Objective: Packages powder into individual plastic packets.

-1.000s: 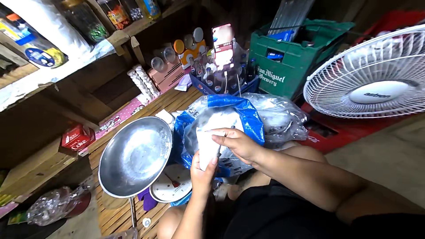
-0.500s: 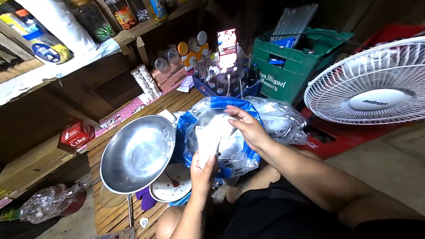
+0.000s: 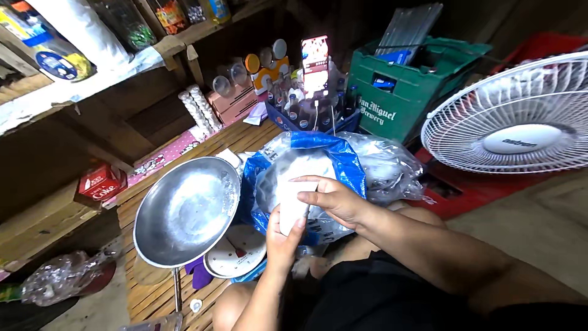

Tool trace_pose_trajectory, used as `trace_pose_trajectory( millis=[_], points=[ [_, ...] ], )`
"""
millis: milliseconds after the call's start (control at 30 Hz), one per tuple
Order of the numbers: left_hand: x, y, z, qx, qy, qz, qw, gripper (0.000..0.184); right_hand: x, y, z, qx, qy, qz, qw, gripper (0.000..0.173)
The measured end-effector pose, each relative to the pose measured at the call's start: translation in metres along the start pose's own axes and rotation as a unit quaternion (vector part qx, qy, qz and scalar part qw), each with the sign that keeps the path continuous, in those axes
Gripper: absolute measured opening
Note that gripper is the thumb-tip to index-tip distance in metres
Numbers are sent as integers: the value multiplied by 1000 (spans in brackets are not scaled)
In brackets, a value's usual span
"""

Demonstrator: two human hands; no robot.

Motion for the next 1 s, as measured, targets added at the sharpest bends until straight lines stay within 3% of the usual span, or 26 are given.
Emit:
trace_pose_trajectory(
  millis=[100, 233, 433, 600, 1000],
  points=[
    [-4, 1, 2, -20, -20, -10, 1000, 55, 2, 2, -2, 14, 13, 42, 999, 26],
    [-7, 2, 3, -44, -22, -44, 998, 56, 0, 10, -12, 69, 53, 39, 995, 17],
    [-13, 9, 5, -48, -74, -55, 995, 53, -4, 19, -17, 76, 97, -18, 992, 20],
    [-15, 9, 5, -68, -49, -50, 995, 46, -5, 22, -8, 54, 57, -56, 995, 41],
    [-20, 10, 2, -113, -89, -83, 986, 44, 1, 30, -13, 151, 111, -72, 980, 28]
  ],
)
Point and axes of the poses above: each hand's wrist, its own y-axis away from the middle knuckle, its own x-axis out of the back of the hand, z = x × y, the point moved 6 cm from there along -y, towards the middle knuckle, and after that the axes turned 6 degrees about -y, right-handed, at the moved point
